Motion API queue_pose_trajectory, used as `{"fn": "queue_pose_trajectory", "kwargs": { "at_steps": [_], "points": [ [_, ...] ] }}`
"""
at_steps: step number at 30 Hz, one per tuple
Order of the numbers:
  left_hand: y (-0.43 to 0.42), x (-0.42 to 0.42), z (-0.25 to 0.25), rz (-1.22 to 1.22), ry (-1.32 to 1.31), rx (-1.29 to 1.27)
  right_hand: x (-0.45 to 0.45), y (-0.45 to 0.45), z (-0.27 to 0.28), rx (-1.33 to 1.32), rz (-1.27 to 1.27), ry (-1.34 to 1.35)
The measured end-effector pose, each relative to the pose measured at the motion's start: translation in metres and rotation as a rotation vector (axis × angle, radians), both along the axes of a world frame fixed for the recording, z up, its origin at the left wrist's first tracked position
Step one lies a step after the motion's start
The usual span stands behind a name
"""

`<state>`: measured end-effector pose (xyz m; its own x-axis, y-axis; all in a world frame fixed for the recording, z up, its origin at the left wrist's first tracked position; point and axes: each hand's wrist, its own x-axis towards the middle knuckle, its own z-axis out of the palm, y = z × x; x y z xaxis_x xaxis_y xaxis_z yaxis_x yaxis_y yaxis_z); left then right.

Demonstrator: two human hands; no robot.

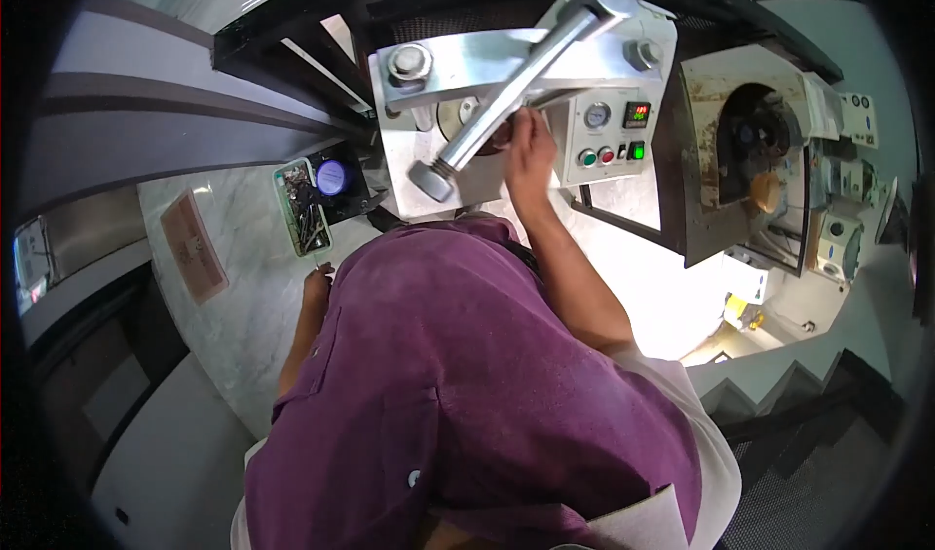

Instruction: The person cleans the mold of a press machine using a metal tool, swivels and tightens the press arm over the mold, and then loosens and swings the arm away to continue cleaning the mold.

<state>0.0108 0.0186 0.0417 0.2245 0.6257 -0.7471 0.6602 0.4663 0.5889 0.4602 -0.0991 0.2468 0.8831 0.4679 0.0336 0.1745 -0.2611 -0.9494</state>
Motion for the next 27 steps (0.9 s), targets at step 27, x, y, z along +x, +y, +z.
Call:
{"fn": "queue_pose_trajectory", "kwargs": {
  "at_steps": [27],
  "points": [
    [0.023, 0.001, -0.017, -0.200, 0.034, 0.069, 0.029, 0.011, -0.012, -0.200, 0.128, -0.202]
  ]
}}
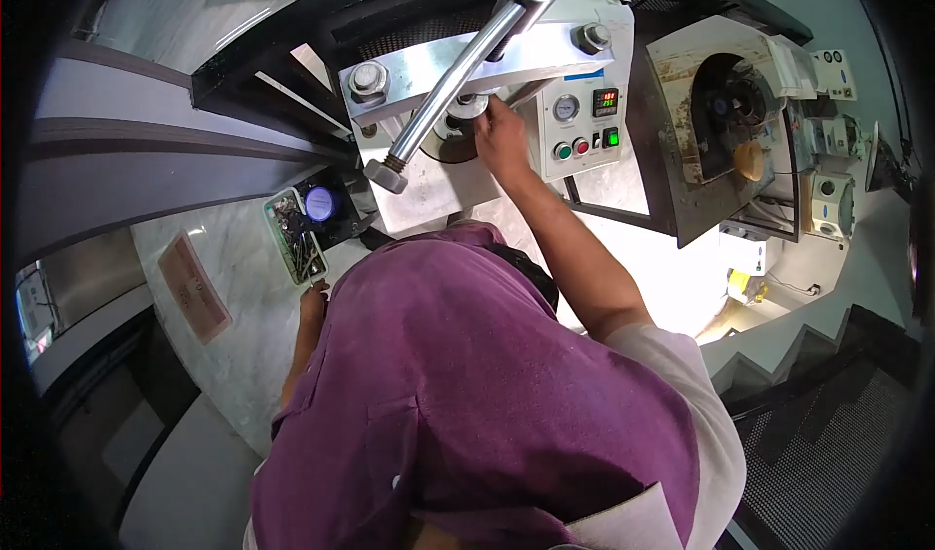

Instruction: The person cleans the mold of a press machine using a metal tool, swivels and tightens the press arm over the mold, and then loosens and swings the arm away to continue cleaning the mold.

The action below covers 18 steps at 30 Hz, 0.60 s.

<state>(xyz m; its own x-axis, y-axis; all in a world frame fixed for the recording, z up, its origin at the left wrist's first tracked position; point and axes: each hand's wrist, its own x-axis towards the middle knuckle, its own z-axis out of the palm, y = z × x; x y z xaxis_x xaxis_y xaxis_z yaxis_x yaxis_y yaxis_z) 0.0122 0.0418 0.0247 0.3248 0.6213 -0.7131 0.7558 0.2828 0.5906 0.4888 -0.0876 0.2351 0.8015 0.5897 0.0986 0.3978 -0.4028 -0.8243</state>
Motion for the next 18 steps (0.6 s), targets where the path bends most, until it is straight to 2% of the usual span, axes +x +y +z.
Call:
{"fn": "queue_pose_trajectory", "kwargs": {
  "at_steps": [1, 3, 4, 6, 9, 10, 11, 13, 14, 16, 18],
  "points": [
    [-0.003, 0.000, 0.004, 0.000, 0.000, 0.001, -0.001, 0.002, -0.007, 0.001, 0.000, 0.000],
    [-0.009, 0.004, 0.015, 0.166, -0.052, -0.063, 0.001, 0.011, -0.010, 0.057, 0.051, -0.136],
    [-0.010, 0.008, 0.021, 0.173, -0.053, -0.059, -0.003, 0.014, -0.004, 0.002, -0.007, -0.101],
    [-0.014, 0.012, 0.030, 0.368, -0.002, -0.130, -0.003, 0.014, -0.008, -0.010, 0.027, -0.096],
    [-0.022, -0.053, -0.086, -0.075, -0.067, 0.265, 0.004, 0.007, -0.023, -0.092, 0.113, -0.158],
    [-0.025, -0.055, -0.081, -0.169, -0.008, 0.283, 0.005, 0.008, -0.025, -0.157, 0.165, -0.221],
    [-0.027, -0.053, -0.078, -0.192, 0.027, 0.262, 0.007, 0.011, -0.026, -0.152, 0.168, -0.222],
    [-0.030, -0.048, -0.065, -0.189, 0.067, 0.204, 0.009, 0.012, -0.023, -0.352, 0.267, -0.274],
    [-0.031, -0.045, -0.058, -0.156, 0.070, 0.165, 0.013, 0.010, -0.021, -0.354, 0.265, -0.274],
    [-0.030, -0.039, -0.043, -0.059, 0.066, 0.065, 0.022, 0.007, -0.013, -0.255, 0.482, -0.533],
    [-0.028, -0.032, -0.024, 0.115, 0.082, -0.088, 0.023, 0.004, 0.004, -0.257, 0.514, -0.557]
  ]
}}
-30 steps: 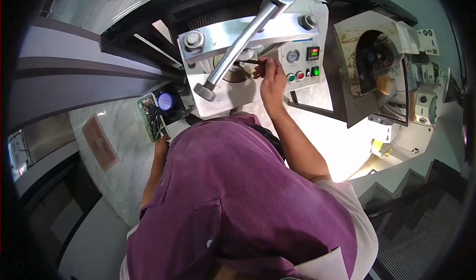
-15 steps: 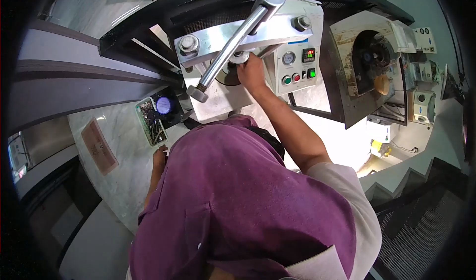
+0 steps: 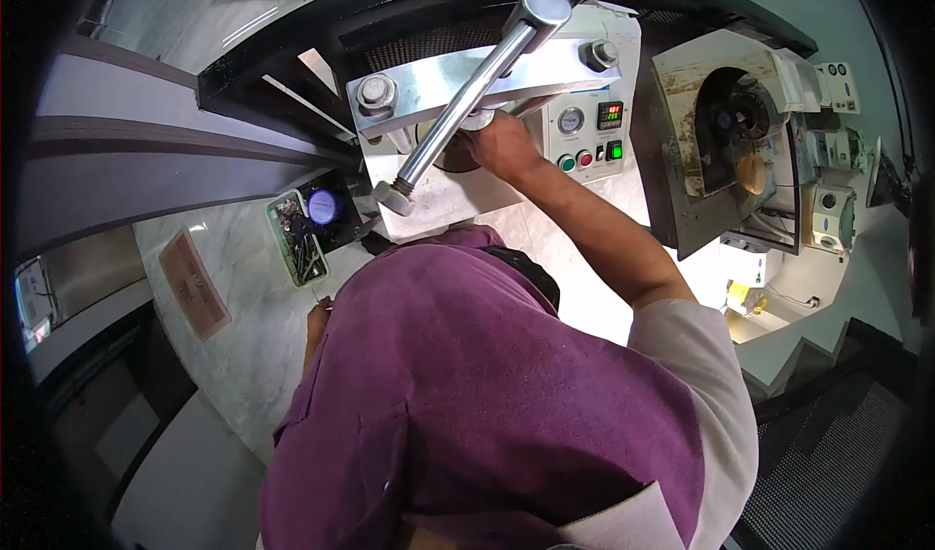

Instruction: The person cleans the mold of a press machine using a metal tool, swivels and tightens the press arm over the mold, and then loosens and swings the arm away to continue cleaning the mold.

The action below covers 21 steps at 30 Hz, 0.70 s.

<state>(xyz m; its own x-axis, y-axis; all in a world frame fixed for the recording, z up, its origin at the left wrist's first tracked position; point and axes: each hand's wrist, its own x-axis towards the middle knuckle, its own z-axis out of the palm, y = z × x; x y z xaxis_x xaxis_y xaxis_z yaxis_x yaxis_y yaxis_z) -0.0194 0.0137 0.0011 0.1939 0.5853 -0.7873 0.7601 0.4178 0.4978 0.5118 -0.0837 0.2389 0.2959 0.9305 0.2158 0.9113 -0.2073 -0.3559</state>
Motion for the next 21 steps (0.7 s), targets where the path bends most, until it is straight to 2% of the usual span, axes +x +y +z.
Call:
{"fn": "queue_pose_trajectory", "kwargs": {
  "at_steps": [3, 5, 8, 10, 11, 13, 14, 15, 17, 21],
  "points": [
    [0.005, 0.010, 0.012, 0.190, 0.033, -0.157, 0.002, -0.002, -0.001, -0.018, 0.000, 0.022],
    [0.006, 0.012, 0.010, 0.162, 0.043, -0.115, 0.002, 0.000, -0.008, -0.026, -0.027, 0.069],
    [0.007, 0.014, 0.007, 0.092, 0.032, -0.083, -0.005, -0.001, -0.008, 0.035, -0.072, -0.044],
    [0.007, 0.015, 0.008, 0.065, 0.007, -0.086, -0.009, 0.000, -0.008, -0.134, -0.172, 0.082],
    [0.007, 0.013, 0.011, 0.055, -0.007, -0.052, -0.009, 0.000, -0.008, -0.131, -0.168, 0.088],
    [0.008, 0.010, 0.017, 0.027, -0.038, 0.014, -0.004, -0.007, 0.008, 0.082, -0.379, 0.136],
    [0.008, 0.013, 0.019, 0.015, -0.059, 0.047, -0.005, -0.014, 0.025, 0.158, -0.492, 0.496],
    [0.008, 0.014, 0.021, 0.002, -0.078, 0.078, -0.005, -0.025, 0.037, 0.352, -0.471, 0.608],
    [0.007, 0.016, 0.030, -0.036, -0.072, 0.090, -0.023, -0.043, 0.060, 0.450, -0.621, 1.129],
    [0.006, 0.009, 0.020, -0.129, -0.011, 0.061, -0.035, -0.062, 0.046, 0.595, -0.709, 1.155]
  ]
}}
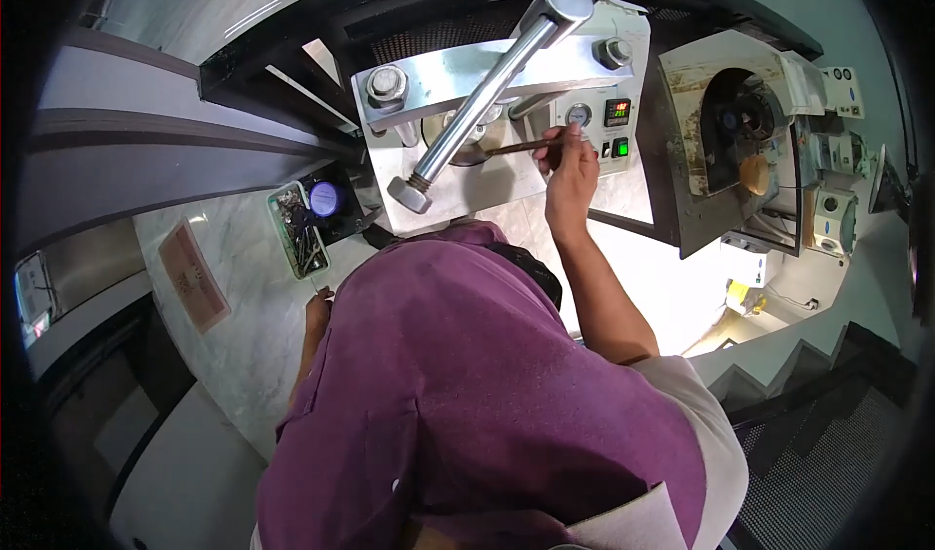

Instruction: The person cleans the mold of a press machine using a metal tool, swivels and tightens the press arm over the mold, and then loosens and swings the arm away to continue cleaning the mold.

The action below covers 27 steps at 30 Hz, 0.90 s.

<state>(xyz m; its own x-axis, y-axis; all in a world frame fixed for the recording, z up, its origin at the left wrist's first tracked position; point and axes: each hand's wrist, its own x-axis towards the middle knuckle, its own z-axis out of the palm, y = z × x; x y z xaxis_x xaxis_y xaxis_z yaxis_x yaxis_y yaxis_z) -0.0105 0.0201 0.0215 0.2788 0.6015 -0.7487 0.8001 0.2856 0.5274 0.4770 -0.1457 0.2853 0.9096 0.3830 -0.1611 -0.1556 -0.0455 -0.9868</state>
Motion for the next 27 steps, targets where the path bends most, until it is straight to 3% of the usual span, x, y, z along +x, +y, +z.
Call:
{"fn": "queue_pose_trajectory", "kwargs": {
  "at_steps": [1, 3, 4, 6, 7, 9, 10, 12, 13, 14, 16, 17, 19, 22, 23, 24, 27],
  "points": [
    [-0.001, 0.008, 0.010, -0.003, 0.003, 0.002, 0.002, 0.000, -0.005, 0.004, -0.048, -0.032],
    [-0.004, 0.027, 0.026, 0.217, 0.080, -0.063, 0.008, 0.001, -0.014, -0.028, -0.063, -0.152],
    [0.000, 0.005, -0.013, 0.043, 0.036, 0.036, 0.008, 0.003, -0.014, -0.029, -0.071, -0.151],
    [0.006, -0.036, -0.087, -0.280, -0.037, 0.288, 0.010, 0.010, -0.012, -0.272, 0.106, -0.357],
    [0.007, -0.020, -0.061, -0.283, -0.039, 0.288, 0.013, 0.015, -0.017, -0.284, 0.171, -0.347],
    [0.008, 0.012, 0.001, 0.003, -0.085, 0.064, 0.018, 0.024, -0.016, -0.338, 0.229, -0.471],
    [0.010, 0.027, 0.022, 0.006, -0.084, 0.067, 0.018, 0.030, -0.013, -0.391, 0.288, -0.594],
    [0.015, 0.044, 0.041, 0.533, -0.078, -0.224, 0.023, 0.036, -0.011, -0.359, 0.285, -0.606],
    [0.016, 0.037, 0.032, 0.253, -0.126, -0.038, 0.026, 0.036, -0.010, -0.408, 0.273, -0.633],
    [0.017, 0.035, 0.030, 0.258, -0.125, -0.036, 0.028, 0.035, -0.007, -0.457, 0.260, -0.659],
    [0.017, 0.043, 0.035, 0.600, -0.061, -0.187, 0.025, 0.034, -0.004, -0.561, 0.300, -0.652],
    [0.015, 0.043, 0.040, 0.608, -0.061, -0.187, 0.022, 0.033, -0.009, -0.588, 0.318, -0.723],
    [0.007, 0.034, 0.042, 0.339, -0.062, -0.080, 0.019, 0.036, -0.020, -0.677, 0.378, -0.729],
    [-0.008, 0.025, 0.039, 0.310, -0.038, -0.113, 0.026, 0.047, -0.050, -0.574, 0.341, -0.691],
    [-0.010, -0.004, -0.019, 0.395, -0.019, -0.218, 0.028, 0.054, -0.040, -0.519, 0.319, -0.590],
    [-0.011, -0.011, -0.027, 0.397, -0.020, -0.212, 0.031, 0.057, -0.050, -0.513, 0.320, -0.591],
    [-0.013, -0.024, -0.037, 0.020, 0.069, 0.038, 0.036, 0.060, -0.082, -0.367, 0.404, -0.920]
  ]
}}
